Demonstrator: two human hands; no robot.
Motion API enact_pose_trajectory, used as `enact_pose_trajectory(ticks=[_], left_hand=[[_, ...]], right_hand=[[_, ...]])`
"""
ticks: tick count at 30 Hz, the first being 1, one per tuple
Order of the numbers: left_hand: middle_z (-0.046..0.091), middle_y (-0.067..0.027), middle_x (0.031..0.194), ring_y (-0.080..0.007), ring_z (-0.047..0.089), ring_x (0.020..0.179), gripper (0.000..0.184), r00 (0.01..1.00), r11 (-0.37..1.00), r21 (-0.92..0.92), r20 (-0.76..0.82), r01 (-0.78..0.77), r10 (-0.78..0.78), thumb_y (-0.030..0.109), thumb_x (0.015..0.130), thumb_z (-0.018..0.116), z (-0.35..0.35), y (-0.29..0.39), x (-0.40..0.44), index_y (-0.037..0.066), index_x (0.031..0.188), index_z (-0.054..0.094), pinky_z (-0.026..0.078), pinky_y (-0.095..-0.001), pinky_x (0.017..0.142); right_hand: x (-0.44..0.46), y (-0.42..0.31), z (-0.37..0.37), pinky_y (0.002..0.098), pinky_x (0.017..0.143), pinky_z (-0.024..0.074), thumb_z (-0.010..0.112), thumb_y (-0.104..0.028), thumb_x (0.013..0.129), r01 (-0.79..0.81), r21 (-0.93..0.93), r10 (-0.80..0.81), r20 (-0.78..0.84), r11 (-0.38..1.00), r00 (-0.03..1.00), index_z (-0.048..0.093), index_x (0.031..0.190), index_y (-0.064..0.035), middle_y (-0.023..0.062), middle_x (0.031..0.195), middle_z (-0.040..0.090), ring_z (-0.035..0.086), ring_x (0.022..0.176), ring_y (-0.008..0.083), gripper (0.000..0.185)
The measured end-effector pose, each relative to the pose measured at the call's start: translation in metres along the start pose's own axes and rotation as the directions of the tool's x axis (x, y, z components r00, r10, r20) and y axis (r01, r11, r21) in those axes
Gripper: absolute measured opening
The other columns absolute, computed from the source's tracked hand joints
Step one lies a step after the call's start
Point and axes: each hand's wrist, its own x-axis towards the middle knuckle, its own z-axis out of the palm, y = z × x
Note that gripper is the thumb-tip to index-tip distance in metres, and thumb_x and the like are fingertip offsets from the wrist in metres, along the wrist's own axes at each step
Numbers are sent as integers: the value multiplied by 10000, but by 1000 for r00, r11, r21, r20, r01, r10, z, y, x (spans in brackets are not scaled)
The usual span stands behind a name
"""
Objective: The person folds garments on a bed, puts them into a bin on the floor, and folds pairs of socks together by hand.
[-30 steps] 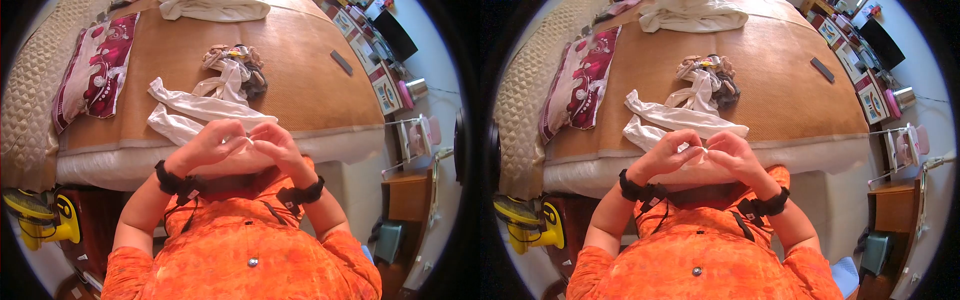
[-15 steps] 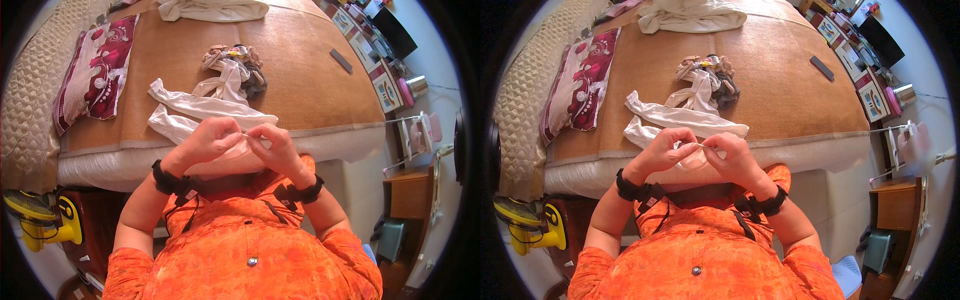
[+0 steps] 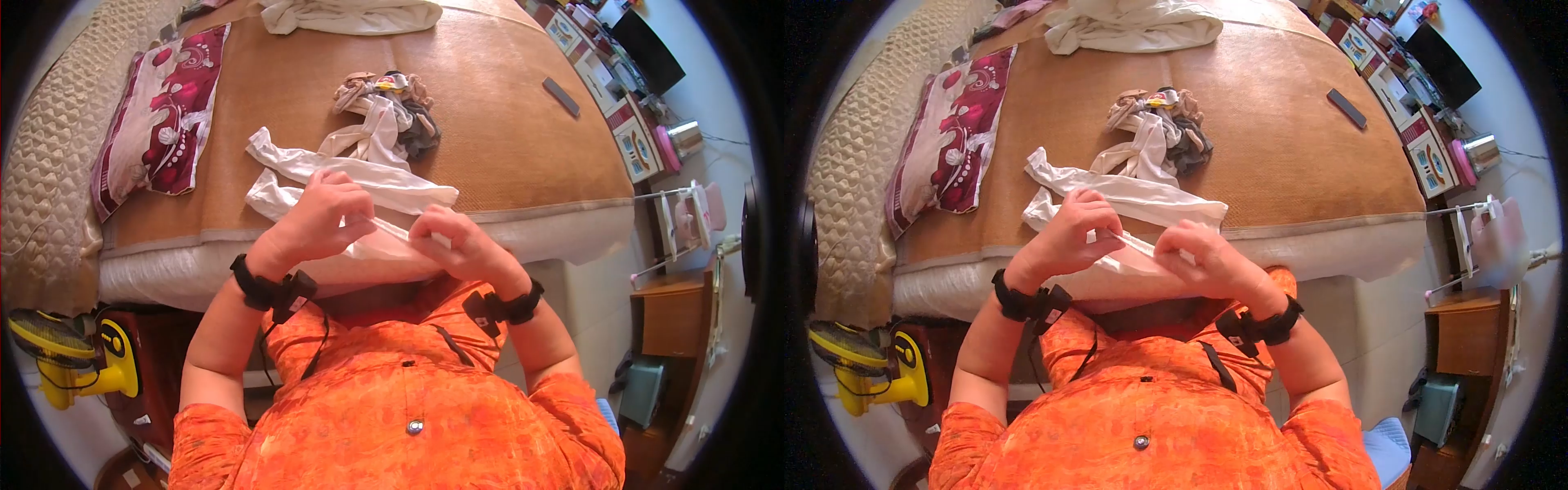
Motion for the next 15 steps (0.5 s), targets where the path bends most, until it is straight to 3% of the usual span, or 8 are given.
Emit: enact_pose_trajectory(ticks=[2,5,7,9,11,13,14,15], left_hand=[[530,-28,700,-225,491,754,103,998,995,77,-8,-60,61,51,672,624,0,4,2,80,689,526,355,-320,758],[513,-57,699,-250,480,735,141,986,986,-10,1,-164,164,29,622,625,14,10,4,71,688,508,393,-339,679],[507,-80,702,-265,473,720,139,981,977,-87,14,-192,194,27,627,620,30,22,3,59,690,500,410,-344,647],[516,-82,728,-261,479,736,128,993,978,-194,75,-76,92,30,647,617,36,32,-4,53,723,517,414,-343,670],[524,-85,751,-257,489,758,129,992,981,-191,112,-31,53,31,654,616,40,24,-11,48,749,530,418,-340,692],[537,-94,817,-248,509,837,167,995,933,-359,-76,31,-62,30,665,611,49,-3,-22,39,820,551,420,-324,759],[542,-109,895,-256,512,905,228,980,947,-275,-61,166,-190,10,670,587,48,-27,-31,32,896,561,405,-317,823],[541,-132,933,-274,506,922,255,935,947,-135,-167,292,-312,-3,664,566,49,-56,-40,28,916,564,393,-333,849]], right_hand=[[-1,-1,-2,346,690,387,570,-148,777,40,-94,-29,115,995,993,572,771,-63,81,670,541,509,748,243,85],[-5,6,5,387,707,370,555,-270,768,76,-525,87,279,848,956,593,797,-129,41,753,586,519,796,253,149],[-8,15,14,380,709,373,556,-271,764,81,-588,82,245,805,966,599,822,-139,38,769,593,524,801,254,150],[-11,25,17,369,721,383,548,-262,769,33,-702,162,210,711,964,609,931,-169,27,824,611,535,823,254,196],[-16,33,16,370,726,384,542,-255,773,-7,-612,142,172,791,975,607,958,-172,28,852,613,536,837,250,213],[-22,37,16,372,705,398,528,-235,790,-47,-480,107,100,876,989,602,1007,-167,63,852,619,550,811,242,239],[-26,40,16,372,705,398,528,-235,790,-61,-484,118,88,873,989,602,1007,-167,63,852,619,550,811,242,239],[-32,45,16,380,684,405,526,-229,793,-114,-468,169,77,876,983,600,1009,-154,84,818,617,556,776,254,241]])
